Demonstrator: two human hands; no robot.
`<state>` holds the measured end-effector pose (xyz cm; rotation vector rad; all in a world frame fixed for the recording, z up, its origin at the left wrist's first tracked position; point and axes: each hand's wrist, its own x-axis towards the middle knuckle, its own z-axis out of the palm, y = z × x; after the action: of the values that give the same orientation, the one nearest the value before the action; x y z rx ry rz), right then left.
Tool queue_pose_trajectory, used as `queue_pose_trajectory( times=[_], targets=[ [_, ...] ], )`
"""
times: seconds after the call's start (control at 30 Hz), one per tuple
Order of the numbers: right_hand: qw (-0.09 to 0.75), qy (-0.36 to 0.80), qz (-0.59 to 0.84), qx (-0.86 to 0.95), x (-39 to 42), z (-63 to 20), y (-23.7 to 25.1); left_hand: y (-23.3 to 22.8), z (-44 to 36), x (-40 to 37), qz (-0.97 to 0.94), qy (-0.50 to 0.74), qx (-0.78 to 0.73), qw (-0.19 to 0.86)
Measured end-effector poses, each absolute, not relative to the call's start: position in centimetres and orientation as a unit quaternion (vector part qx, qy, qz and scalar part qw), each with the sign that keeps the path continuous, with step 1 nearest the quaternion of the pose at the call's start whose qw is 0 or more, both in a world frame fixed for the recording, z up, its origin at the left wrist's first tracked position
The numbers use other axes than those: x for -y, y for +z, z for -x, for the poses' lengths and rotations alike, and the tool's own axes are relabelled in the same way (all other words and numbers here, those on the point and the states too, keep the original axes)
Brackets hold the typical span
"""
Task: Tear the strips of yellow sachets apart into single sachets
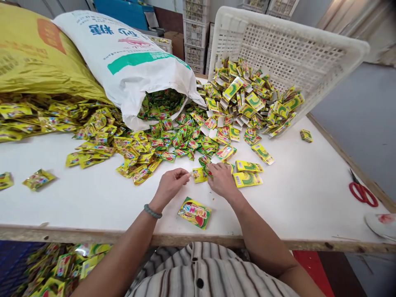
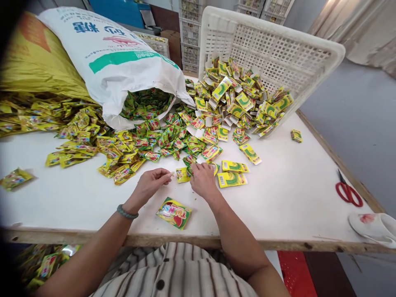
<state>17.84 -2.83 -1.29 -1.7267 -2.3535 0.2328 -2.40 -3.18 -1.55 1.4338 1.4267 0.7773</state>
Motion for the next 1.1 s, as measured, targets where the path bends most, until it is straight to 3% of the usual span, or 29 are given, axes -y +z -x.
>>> queue_pose_trajectory(
  times=[0.17,0.33,0.47,0.6,0.7,0.93,1.1],
  targets=[
    [0.165,0.083,0.593,0.784,2.5,-17.9,-1.7,-0.4,0.3,1.3,-0.677,0.160,-0.676,0.241],
    [0.328,0.174,0.580,0.725,1.8,-18.8,-2.4,-1.4,-1.9,0.8,-0.723,0.112,-0.655,0.189],
    [0.394,0.285,0.589,0.645,1.6,-19.3,-2.3,-2.8,-1.2,0.9,-0.657,0.238,-0.649,0.302],
    [0.392,0.414,0.526,0.631,1.5,-19.4,-2.1,-2.8,-0.4,1.0,-0.551,0.363,-0.536,0.527],
    [0.377,0.415,0.517,0.647,1.5,-19.2,-2.2,-2.0,-0.6,1.3,-0.495,0.376,-0.458,0.635],
    [0.402,0.325,0.568,0.641,2.0,-18.4,-1.6,-1.1,-1.7,1.7,-0.410,0.426,-0.438,0.677],
    [0.384,0.442,0.559,0.587,1.9,-19.8,-0.2,-0.7,-3.3,0.9,-0.430,0.443,-0.424,0.662]
  ],
)
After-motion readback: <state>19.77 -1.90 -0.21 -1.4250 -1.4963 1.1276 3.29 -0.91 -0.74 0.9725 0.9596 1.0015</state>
